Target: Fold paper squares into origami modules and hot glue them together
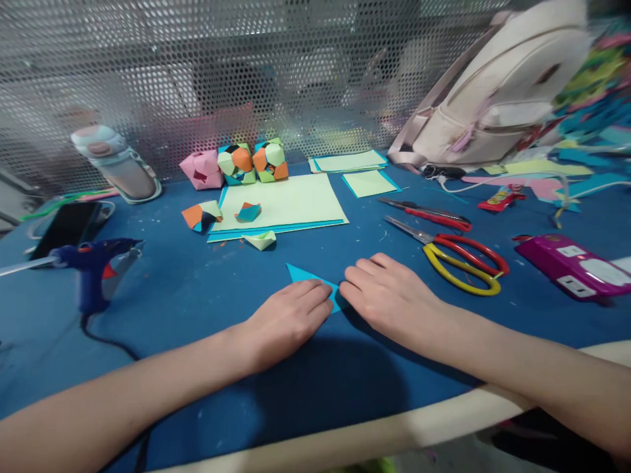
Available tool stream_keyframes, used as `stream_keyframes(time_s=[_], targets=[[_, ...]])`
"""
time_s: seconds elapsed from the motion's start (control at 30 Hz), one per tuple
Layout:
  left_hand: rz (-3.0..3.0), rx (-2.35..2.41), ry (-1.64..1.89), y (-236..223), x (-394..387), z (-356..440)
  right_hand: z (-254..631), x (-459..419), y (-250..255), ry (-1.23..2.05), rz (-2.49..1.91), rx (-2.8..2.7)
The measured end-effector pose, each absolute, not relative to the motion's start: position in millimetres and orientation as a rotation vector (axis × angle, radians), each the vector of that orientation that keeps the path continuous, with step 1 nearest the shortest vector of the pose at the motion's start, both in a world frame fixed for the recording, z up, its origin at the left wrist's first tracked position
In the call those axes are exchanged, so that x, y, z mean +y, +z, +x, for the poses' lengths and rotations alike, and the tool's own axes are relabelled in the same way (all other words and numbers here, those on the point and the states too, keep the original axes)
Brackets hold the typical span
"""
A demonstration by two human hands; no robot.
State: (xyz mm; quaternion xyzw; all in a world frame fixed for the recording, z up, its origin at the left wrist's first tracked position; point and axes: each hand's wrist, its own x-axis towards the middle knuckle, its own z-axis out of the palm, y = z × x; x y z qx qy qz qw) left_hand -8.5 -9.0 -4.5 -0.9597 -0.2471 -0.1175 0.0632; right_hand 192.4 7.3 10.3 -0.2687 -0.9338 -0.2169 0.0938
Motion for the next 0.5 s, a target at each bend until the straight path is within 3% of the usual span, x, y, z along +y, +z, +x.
stream_keyframes(time_s=[0.2,0.5], targets=[[-2.942,-0.799,-0.313,-3,-9,-6,191,10,3,-0.417,-0.660,-2.878],[-2.862,-0.860,-0.192,-6,-8,-8,191,8,1,-0.454,-0.623,-2.926]])
